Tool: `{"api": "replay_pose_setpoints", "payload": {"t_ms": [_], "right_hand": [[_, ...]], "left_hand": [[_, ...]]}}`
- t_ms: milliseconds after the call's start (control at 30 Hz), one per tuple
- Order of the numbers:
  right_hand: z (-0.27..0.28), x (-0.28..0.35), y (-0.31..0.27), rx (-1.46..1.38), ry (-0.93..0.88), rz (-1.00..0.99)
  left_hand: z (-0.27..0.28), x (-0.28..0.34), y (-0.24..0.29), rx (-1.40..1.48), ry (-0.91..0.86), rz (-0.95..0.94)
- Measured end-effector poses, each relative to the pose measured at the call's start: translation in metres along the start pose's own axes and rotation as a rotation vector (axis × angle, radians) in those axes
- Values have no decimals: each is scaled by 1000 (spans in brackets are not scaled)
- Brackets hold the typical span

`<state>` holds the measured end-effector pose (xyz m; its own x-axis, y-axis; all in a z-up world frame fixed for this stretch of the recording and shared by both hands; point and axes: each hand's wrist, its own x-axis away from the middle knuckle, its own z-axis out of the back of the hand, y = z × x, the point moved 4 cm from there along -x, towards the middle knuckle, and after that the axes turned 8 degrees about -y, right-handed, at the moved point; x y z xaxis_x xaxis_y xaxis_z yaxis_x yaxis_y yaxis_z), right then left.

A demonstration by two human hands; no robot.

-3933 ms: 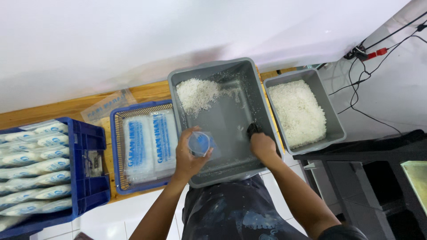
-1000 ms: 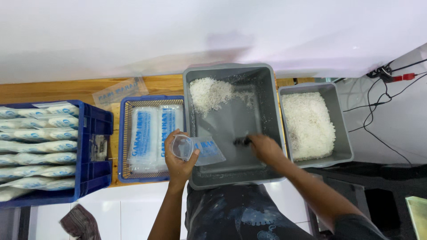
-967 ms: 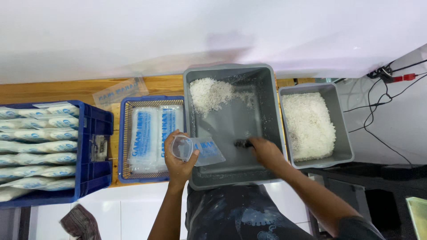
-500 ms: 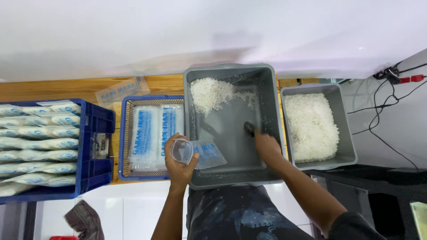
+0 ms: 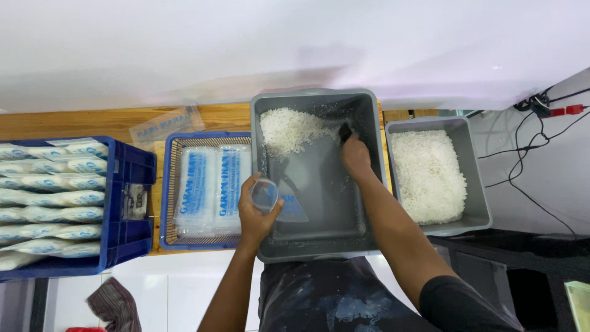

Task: The person fills a plastic bag with aquarium salt from a bin using a scoop, then folds and presses the top of the bag before placing it into a blue crate with other filled bags.

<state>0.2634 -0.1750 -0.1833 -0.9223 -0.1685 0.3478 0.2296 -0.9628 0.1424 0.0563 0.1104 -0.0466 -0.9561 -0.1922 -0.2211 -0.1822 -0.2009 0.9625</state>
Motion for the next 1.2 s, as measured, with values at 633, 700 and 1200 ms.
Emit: {"api": "replay_pose_setpoints", "payload": {"t_ms": [633, 700, 1200], "right_hand": [[30, -52, -17, -126, 96, 149], [39, -48, -40, -137, 153, 211], [42, 26, 8, -678, -56, 279]], "left_hand": [[-13, -47, -45, -105, -175, -28], [-16, -51, -28, -141, -211, -84], [-17, -49, -38, -321, -299, -85]]}}
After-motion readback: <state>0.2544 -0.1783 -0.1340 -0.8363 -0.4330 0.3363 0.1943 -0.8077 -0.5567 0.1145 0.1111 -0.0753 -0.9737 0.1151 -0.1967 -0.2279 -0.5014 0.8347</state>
